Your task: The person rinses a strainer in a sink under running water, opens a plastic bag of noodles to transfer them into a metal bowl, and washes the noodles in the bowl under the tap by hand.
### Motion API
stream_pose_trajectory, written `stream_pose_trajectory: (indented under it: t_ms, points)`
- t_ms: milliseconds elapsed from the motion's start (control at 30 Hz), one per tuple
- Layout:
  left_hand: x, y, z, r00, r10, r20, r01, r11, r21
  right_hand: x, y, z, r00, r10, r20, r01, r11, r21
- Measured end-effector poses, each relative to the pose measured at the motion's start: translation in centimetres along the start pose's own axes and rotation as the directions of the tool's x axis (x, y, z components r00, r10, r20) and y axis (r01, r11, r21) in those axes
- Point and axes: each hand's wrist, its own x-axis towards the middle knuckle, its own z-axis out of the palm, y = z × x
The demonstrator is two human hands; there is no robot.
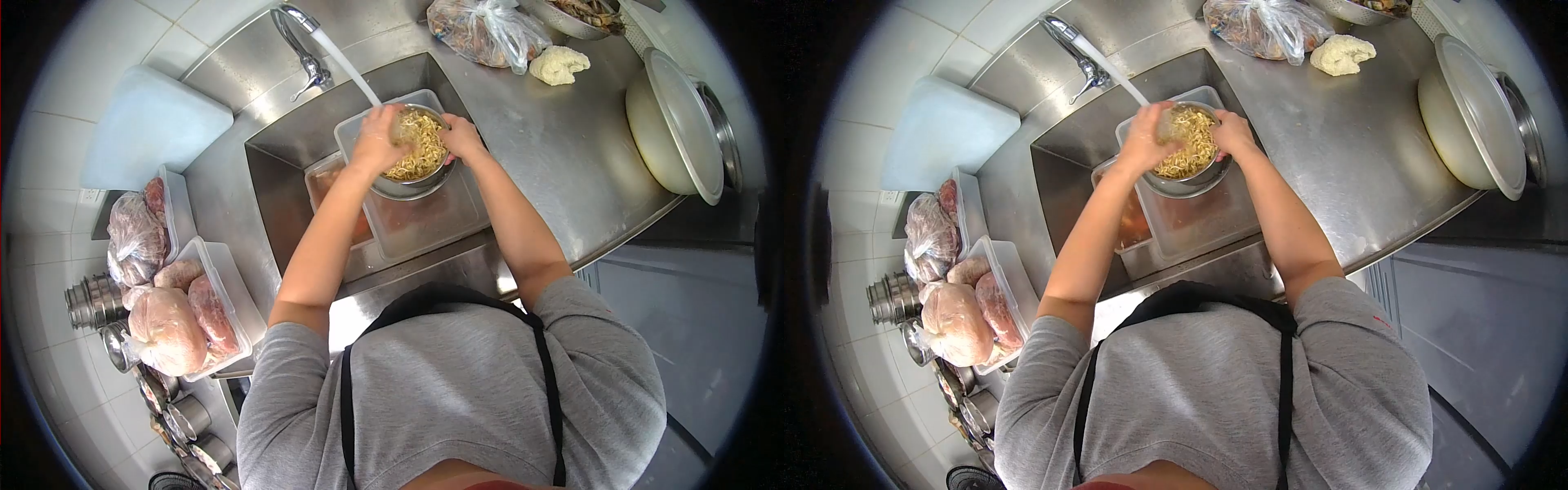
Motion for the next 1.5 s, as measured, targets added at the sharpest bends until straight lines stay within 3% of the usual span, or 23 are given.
stream_pose_trajectory:
  t_ms: [100,133,167,200,233,300,367,400,500,567,600,633,667,700,733,767,800,867,1033,1267,1333,1367,1500]
  points:
    - [-1.1,-2.9,-1.7,0.947,-0.1,-0.306,0.099,0.995,-0.019,0.1,1.1,0.0,1.0,0.013,-0.017,-0.011,0.993,0.119]
    - [-1.6,-3.9,-1.2,0.946,-0.101,-0.309,0.101,0.995,-0.016,-0.2,0.9,0.0,0.999,0.03,-0.034,-0.023,0.984,0.178]
    - [-2.2,-4.8,-0.7,0.831,-0.379,-0.408,0.272,0.916,-0.296,-0.4,0.7,0.1,0.998,0.047,-0.05,-0.034,0.971,0.237]
    - [-2.9,-5.0,-0.5,0.651,-0.641,-0.407,0.369,0.736,-0.568,-0.3,1.0,0.4,0.998,0.047,-0.046,-0.035,0.971,0.238]
    - [-3.6,-5.4,-0.5,0.61,-0.783,-0.122,0.499,0.499,-0.709,0.1,1.2,0.8,0.996,0.04,-0.077,-0.016,0.959,0.284]
    - [-5.2,-3.2,0.6,0.506,-0.807,0.304,0.579,0.057,-0.813,0.5,1.3,1.4,0.994,0.028,-0.105,0.008,0.945,0.328]
    - [-6.0,-1.8,2.6,0.57,-0.649,0.504,0.607,-0.081,-0.791,0.6,1.2,1.7,0.997,0.051,-0.06,-0.02,0.901,0.434]
    - [-5.9,-1.3,3.4,0.568,-0.65,0.504,0.605,-0.085,-0.792,0.5,1.2,1.9,0.997,0.05,-0.057,-0.021,0.903,0.43]
    - [-5.4,-0.1,3.5,0.667,-0.655,0.356,0.39,-0.102,-0.915,0.1,0.7,2.4,0.998,0.028,-0.05,-0.001,0.883,0.47]
    - [-5.0,-1.5,3.2,0.701,-0.607,0.373,0.381,-0.124,-0.916,-0.8,-1.3,1.5,0.996,0.083,-0.02,-0.081,0.995,0.05]
    - [-5.3,-1.9,3.3,0.724,-0.559,0.405,0.388,-0.156,-0.909,-1.6,-2.1,1.2,0.996,0.088,-0.02,-0.087,0.995,0.049]
    - [-5.3,-1.6,2.9,0.712,-0.582,0.393,0.394,-0.132,-0.91,-2.3,-3.2,1.2,0.909,-0.325,-0.261,0.251,0.926,-0.282]
    - [-5.5,-1.7,2.9,0.71,-0.585,0.393,0.392,-0.135,-0.91,-2.6,-3.9,1.6,0.624,-0.715,-0.315,0.425,0.649,-0.631]
    - [-5.8,-1.9,2.8,0.714,-0.581,0.391,0.418,-0.094,-0.904,-2.1,-4.3,2.1,0.626,-0.715,-0.311,0.429,0.648,-0.629]
    - [-5.8,-2.0,2.7,0.723,-0.573,0.386,0.439,-0.051,-0.897,-1.1,-5.0,2.4,0.651,-0.759,0.038,0.615,0.497,-0.612]
    - [-5.9,-2.0,2.8,0.723,-0.574,0.384,0.436,-0.053,-0.899,-0.6,-5.4,2.7,0.58,-0.719,0.383,0.781,0.357,-0.513]
    - [-6.1,-2.0,2.8,0.721,-0.567,0.399,0.449,-0.057,-0.892,-0.5,-5.4,3.4,0.578,-0.718,0.387,0.783,0.354,-0.511]
    - [-6.4,-2.1,2.6,0.718,-0.565,0.407,0.457,-0.059,-0.888,-0.2,-5.5,4.9,0.546,-0.601,0.584,0.824,0.26,-0.503]
    - [-6.7,-2.4,2.7,0.736,-0.505,0.452,0.46,-0.117,-0.88,-0.2,-4.7,3.9,0.573,-0.38,0.726,0.817,0.194,-0.543]
    - [-6.7,-1.8,3.4,0.695,-0.539,0.476,0.464,-0.17,-0.87,-0.6,-5.0,2.6,0.57,-0.291,0.768,0.821,0.24,-0.518]
    - [-6.6,-1.8,3.5,0.712,-0.49,0.502,0.48,-0.182,-0.858,-0.4,-5.1,3.8,0.601,-0.429,0.675,0.795,0.233,-0.56]
    - [-6.4,-1.9,3.4,0.73,-0.445,0.519,0.491,-0.188,-0.851,-0.3,-5.4,4.6,0.673,-0.312,0.67,0.731,0.147,-0.666]
    - [-6.7,-1.3,3.6,0.729,-0.479,0.489,0.477,-0.157,-0.865,-0.5,-6.5,5.9,0.749,-0.118,0.652,0.662,0.068,-0.747]
